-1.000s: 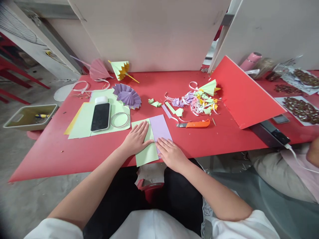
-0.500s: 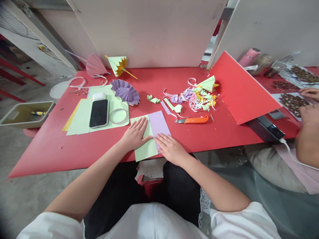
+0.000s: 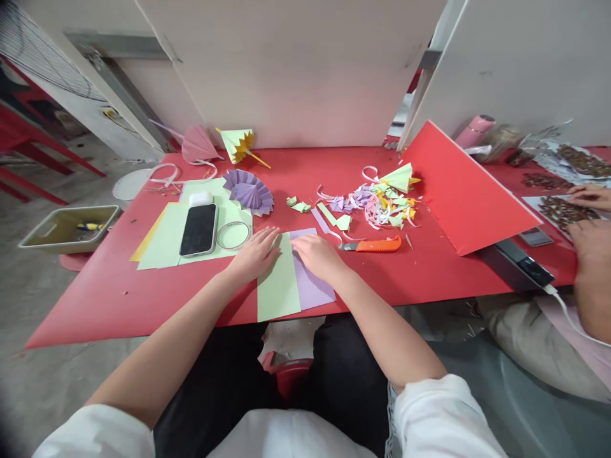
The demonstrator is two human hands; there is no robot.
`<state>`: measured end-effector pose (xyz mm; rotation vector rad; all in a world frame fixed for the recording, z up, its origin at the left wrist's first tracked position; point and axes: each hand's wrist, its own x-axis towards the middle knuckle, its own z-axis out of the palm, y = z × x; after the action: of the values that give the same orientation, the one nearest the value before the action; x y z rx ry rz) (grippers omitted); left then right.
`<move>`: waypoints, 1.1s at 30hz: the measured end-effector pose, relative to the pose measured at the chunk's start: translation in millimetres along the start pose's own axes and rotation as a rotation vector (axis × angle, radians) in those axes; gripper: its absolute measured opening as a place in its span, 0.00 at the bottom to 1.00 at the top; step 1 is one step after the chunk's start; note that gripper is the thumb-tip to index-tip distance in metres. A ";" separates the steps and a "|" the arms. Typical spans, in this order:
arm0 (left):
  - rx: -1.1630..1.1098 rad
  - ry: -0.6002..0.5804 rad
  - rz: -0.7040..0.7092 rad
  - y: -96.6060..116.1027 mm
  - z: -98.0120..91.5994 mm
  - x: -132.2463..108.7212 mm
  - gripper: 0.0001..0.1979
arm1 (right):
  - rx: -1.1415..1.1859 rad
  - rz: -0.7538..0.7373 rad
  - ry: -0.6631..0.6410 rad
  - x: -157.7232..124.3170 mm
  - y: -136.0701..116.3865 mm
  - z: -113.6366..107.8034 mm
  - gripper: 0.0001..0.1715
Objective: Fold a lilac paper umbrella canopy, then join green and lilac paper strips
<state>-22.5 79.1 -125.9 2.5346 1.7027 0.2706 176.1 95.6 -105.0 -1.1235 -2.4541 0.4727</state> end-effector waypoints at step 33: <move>-0.040 0.373 0.062 7.3 -10.1 -3.4 0.12 | 0.149 0.141 0.208 37.1 28.4 44.3 0.15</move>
<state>-19.0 72.8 -115.2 2.6359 1.7061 0.8186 150.6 135.8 -148.3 -1.2217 -2.1356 0.5425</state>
